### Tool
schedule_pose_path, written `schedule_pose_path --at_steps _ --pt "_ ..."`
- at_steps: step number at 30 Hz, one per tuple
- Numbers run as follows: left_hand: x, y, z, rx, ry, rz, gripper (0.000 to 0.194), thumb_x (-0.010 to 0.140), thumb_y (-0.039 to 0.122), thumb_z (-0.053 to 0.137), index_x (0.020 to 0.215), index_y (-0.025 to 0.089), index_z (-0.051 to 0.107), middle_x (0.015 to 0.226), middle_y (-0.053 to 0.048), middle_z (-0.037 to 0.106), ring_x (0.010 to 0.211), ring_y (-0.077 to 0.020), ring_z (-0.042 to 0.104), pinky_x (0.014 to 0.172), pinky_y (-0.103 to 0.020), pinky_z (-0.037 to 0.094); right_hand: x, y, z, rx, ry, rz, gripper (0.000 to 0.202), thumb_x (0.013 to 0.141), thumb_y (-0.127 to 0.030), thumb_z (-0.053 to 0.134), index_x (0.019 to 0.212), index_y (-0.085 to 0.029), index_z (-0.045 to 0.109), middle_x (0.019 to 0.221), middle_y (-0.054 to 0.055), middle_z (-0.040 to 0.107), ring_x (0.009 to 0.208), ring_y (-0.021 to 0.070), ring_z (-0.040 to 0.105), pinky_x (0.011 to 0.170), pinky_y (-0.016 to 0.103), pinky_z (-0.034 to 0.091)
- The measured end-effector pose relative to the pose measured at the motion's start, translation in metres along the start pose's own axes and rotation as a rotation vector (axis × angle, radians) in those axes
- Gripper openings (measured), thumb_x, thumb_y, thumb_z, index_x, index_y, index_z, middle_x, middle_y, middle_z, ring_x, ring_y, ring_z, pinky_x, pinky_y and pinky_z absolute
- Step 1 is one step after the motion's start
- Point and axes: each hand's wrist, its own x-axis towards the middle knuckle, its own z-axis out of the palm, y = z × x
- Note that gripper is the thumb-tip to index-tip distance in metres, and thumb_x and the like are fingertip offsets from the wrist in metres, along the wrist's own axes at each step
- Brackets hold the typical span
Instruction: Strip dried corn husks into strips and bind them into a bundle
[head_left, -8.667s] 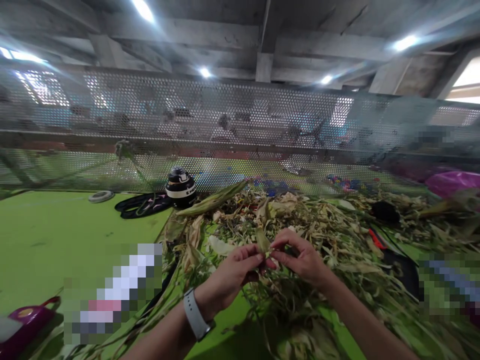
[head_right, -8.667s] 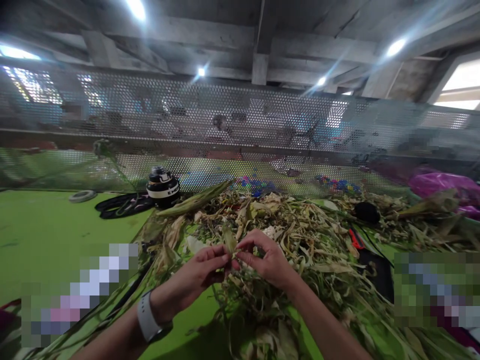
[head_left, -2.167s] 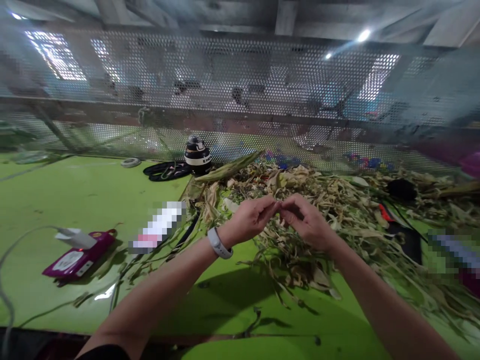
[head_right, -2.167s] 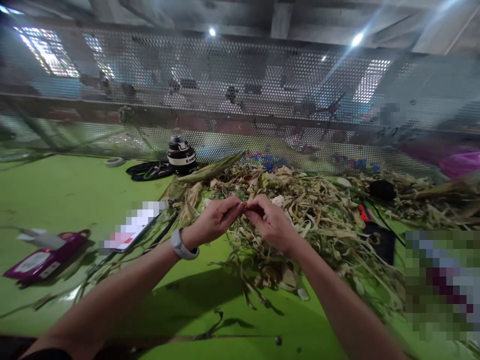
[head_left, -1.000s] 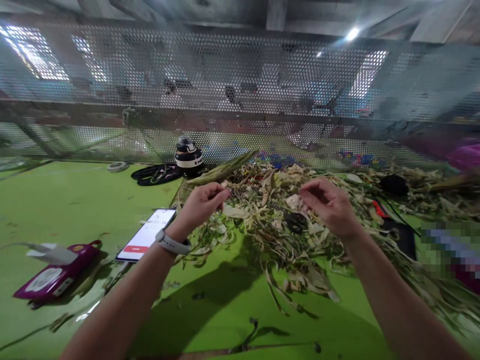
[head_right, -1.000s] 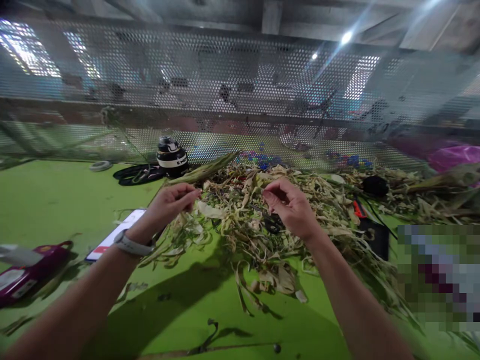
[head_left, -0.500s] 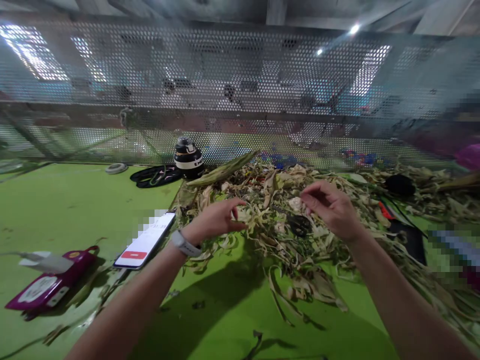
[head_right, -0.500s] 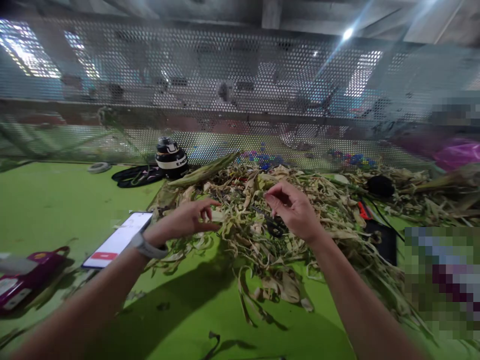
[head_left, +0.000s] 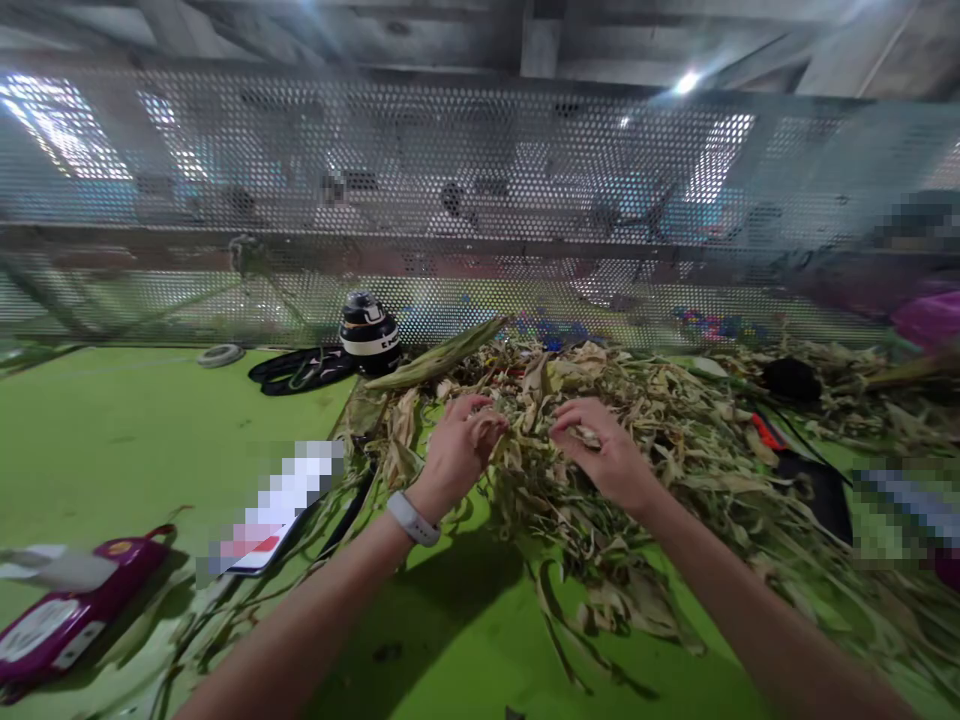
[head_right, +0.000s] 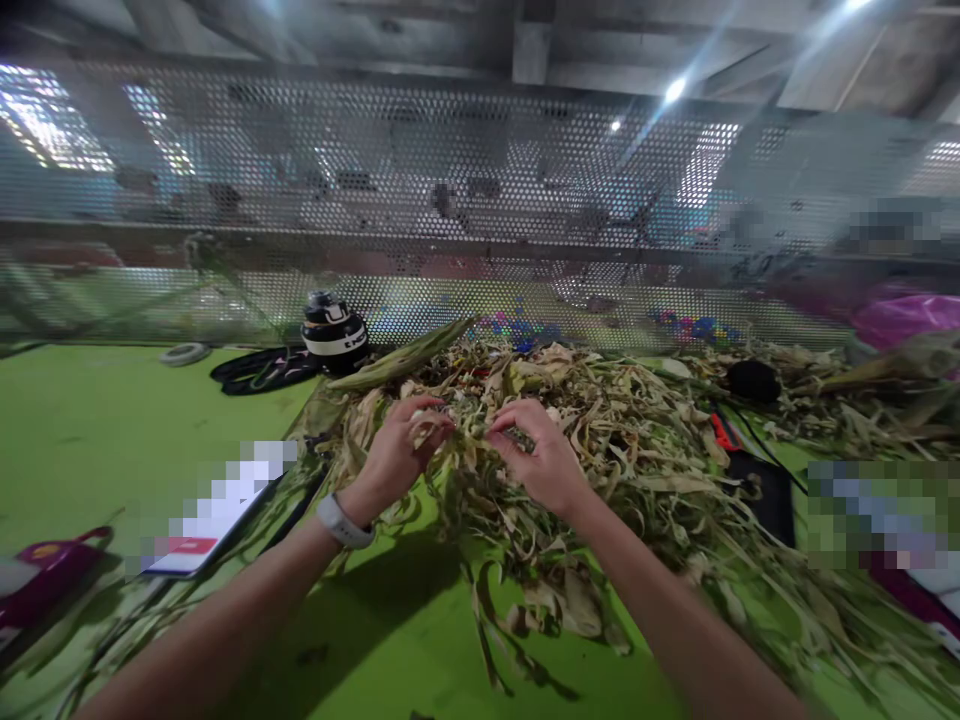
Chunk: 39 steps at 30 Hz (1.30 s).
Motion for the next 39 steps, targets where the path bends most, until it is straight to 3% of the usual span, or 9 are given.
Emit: schedule_pose_path --at_steps 6,11,13,17,19,22,24,30,39 --pt "-0.002 0.029 -0.010 -0.111 0.068 0.134 0.011 0.085 0.022 0.050 0.087 0.017 0.060 0.085 -0.005 0.065 0.083 -0.0166 0.059 0.076 -0.030 0.046 -0.003 -0.013 0.003 -0.023 -0.199 0.010 0.008 0.082 -0.027 0.055 0.081 -0.020 0.058 0.090 0.006 0.060 0.091 0.0203 0.055 0.083 0.035 0.041" --pt "0.004 0.030 -0.024 -0.450 -0.034 -0.234 0.026 0.083 0.036 0.051 0.099 0.016 0.053 0.068 0.001 0.057 0.063 -0.0133 0.056 0.058 -0.024 0.045 -0.002 -0.018 -0.013 0.071 -0.297 0.065 0.013 0.084 -0.031 0.054 0.082 -0.018 0.056 0.087 0.004 0.057 0.084 0.0165 0.054 0.078 0.029 0.042" --pt "0.009 0.019 -0.033 -0.408 0.067 -0.355 0.034 0.083 0.039 0.049 0.106 0.014 0.050 0.064 0.002 0.054 0.059 -0.0136 0.055 0.057 -0.026 0.045 -0.001 -0.019 -0.020 0.104 -0.299 0.096 0.015 0.084 -0.033 0.054 0.081 -0.018 0.056 0.088 0.004 0.056 0.085 0.0160 0.054 0.078 0.027 0.042" --pt "0.014 0.012 -0.053 0.072 0.304 -0.220 0.059 0.073 0.033 0.064 0.127 0.019 0.043 0.123 -0.013 0.049 0.117 -0.0296 0.041 0.095 -0.047 0.034 0.001 -0.021 -0.030 0.144 -0.387 0.154 0.018 0.083 -0.035 0.054 0.082 -0.018 0.056 0.090 0.004 0.055 0.088 0.0162 0.053 0.080 0.027 0.041" --pt "0.012 0.023 -0.060 0.020 0.180 -0.132 0.049 0.080 0.034 0.056 0.125 0.020 0.046 0.129 -0.012 0.047 0.121 -0.0280 0.039 0.098 -0.046 0.033 0.002 -0.022 -0.032 0.167 -0.456 0.167 0.019 0.084 -0.036 0.054 0.083 -0.018 0.056 0.092 0.004 0.056 0.089 0.0162 0.053 0.079 0.027 0.041" --pt "0.005 0.045 -0.061 -0.345 -0.446 -0.074 0.038 0.086 0.037 0.046 0.122 0.024 0.052 0.104 -0.006 0.064 0.093 -0.0201 0.059 0.080 -0.036 0.048 0.001 -0.023 -0.032 0.193 -0.533 0.182 0.020 0.084 -0.037 0.054 0.085 -0.018 0.057 0.089 0.003 0.057 0.083 0.0147 0.053 0.076 0.026 0.041" --pt "0.002 0.053 -0.057 -0.482 -0.564 -0.070 0.043 0.082 0.038 0.053 0.123 0.024 0.052 0.105 -0.006 0.065 0.092 -0.0191 0.060 0.080 -0.034 0.048 0.001 -0.022 -0.031 0.212 -0.574 0.205 0.021 0.083 -0.038 0.054 0.087 -0.018 0.057 0.088 0.003 0.057 0.081 0.0139 0.053 0.074 0.026 0.041" --pt "-0.001 0.045 -0.039 -0.809 -0.618 -0.308 0.036 0.078 0.034 0.059 0.109 0.016 0.061 0.089 -0.007 0.070 0.079 -0.0156 0.062 0.077 -0.032 0.049 0.000 -0.018 -0.030 0.297 -0.597 0.249 0.022 0.083 -0.040 0.054 0.086 -0.018 0.056 0.087 0.003 0.056 0.082 0.0139 0.053 0.076 0.027 0.042" --pt "-0.004 0.048 -0.026 -0.934 -0.458 -0.470 0.026 0.074 0.026 0.064 0.097 0.015 0.066 0.075 -0.002 0.070 0.069 -0.0129 0.062 0.074 -0.032 0.050 -0.002 -0.021 -0.015 0.145 -0.300 0.155 0.017 0.082 -0.034 0.056 0.078 -0.018 0.057 0.119 0.009 0.049 0.112 0.0206 0.047 0.098 0.036 0.031"
